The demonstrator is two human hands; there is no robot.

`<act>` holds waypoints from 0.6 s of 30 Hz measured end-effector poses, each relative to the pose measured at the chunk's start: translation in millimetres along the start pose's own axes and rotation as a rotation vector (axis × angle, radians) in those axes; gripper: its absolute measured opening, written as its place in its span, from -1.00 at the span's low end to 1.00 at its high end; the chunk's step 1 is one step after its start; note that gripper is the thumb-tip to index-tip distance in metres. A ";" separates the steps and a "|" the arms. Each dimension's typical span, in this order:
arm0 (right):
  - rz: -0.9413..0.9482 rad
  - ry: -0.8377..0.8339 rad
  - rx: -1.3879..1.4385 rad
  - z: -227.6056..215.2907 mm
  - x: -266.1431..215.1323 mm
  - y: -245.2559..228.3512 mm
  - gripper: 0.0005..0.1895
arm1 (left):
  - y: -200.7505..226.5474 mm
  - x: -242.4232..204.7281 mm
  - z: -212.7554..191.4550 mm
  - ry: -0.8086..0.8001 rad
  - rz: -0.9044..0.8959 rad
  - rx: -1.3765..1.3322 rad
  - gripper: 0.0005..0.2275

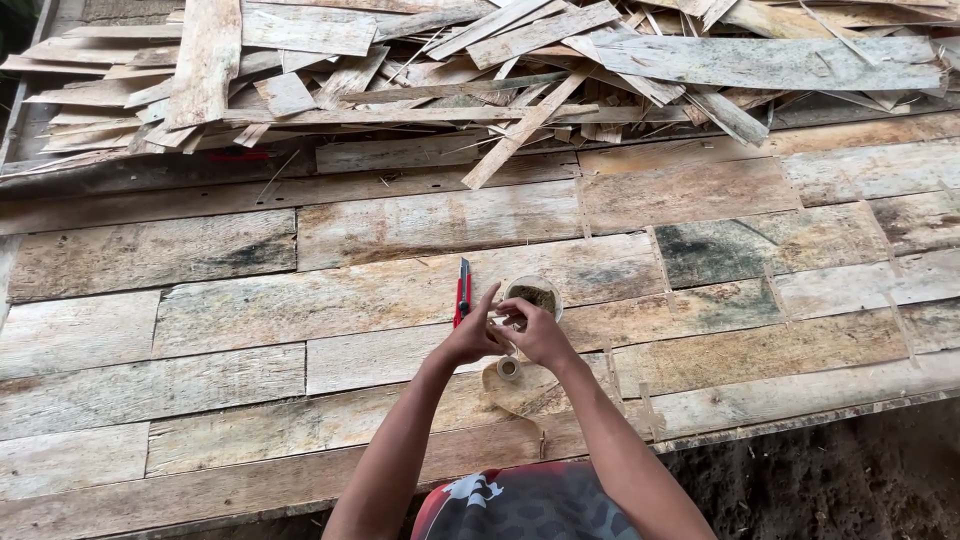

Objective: The person repeatedly picks up thin wooden strips, applies a paste-like substance from a small container to the strips, and places them into gaps between larger wooden planks on a work surface. A utility knife and tape roll are visible on the table but are not used during the clip.

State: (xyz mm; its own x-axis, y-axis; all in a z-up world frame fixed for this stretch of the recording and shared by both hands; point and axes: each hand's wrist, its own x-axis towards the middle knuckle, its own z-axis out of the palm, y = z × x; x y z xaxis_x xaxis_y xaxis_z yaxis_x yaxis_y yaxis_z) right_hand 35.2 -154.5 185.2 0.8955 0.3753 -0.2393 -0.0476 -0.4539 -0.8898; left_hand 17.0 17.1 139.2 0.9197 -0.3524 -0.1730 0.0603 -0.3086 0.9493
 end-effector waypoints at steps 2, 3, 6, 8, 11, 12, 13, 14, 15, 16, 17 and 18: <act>0.014 -0.041 -0.018 -0.8 7.4 5.7 -0.62 | 0.8 1.0 1.6 -0.024 0.008 -0.040 0.16; 0.027 -0.081 -0.036 -1.6 12.1 8.3 -0.65 | 1.3 2.4 1.9 -0.048 0.018 -0.081 0.15; 0.008 -0.066 -0.044 -7.7 16.6 9.5 -0.78 | -25.1 15.6 4.3 -0.091 -0.067 -0.125 0.18; 0.025 -0.005 -0.028 -19.2 17.0 6.1 -0.79 | -24.0 16.2 3.1 -0.035 -0.066 -0.167 0.10; 0.067 0.096 -0.039 -34.0 26.8 18.5 -0.82 | -36.6 22.9 1.2 0.070 -0.089 -0.244 -0.07; 0.090 0.135 -0.066 -38.6 31.1 25.8 -0.84 | -43.2 25.9 0.9 0.119 -0.112 -0.280 -0.16; 0.093 0.136 -0.065 -40.3 34.0 40.1 -0.84 | -56.3 32.7 4.1 0.116 -0.114 -0.281 -0.16; 0.140 0.159 -0.009 -42.8 38.7 53.7 -0.85 | -68.8 41.0 5.9 0.173 -0.116 -0.242 -0.25; 0.186 0.182 0.047 -45.3 43.4 67.1 -0.85 | -81.2 49.4 7.6 0.229 -0.119 -0.203 -0.34; 0.188 0.183 0.048 -46.6 45.1 73.4 -0.85 | -79.7 49.9 8.5 0.227 -0.120 -0.203 -0.34; 0.210 0.224 0.091 -47.9 46.7 79.8 -0.85 | -78.3 50.5 9.3 0.290 -0.122 -0.189 -0.40; 0.230 0.265 0.134 -49.8 48.7 86.2 -0.85 | -76.6 51.6 10.3 0.354 -0.124 -0.174 -0.46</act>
State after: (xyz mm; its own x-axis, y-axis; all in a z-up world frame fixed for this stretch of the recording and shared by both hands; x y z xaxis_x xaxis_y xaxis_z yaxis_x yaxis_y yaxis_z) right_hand 96.7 -215.5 116.2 0.9373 0.0460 -0.3454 -0.3022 -0.3859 -0.8716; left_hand 55.9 13.4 54.8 0.9762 0.0132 -0.2166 0.2158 -0.1648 0.9624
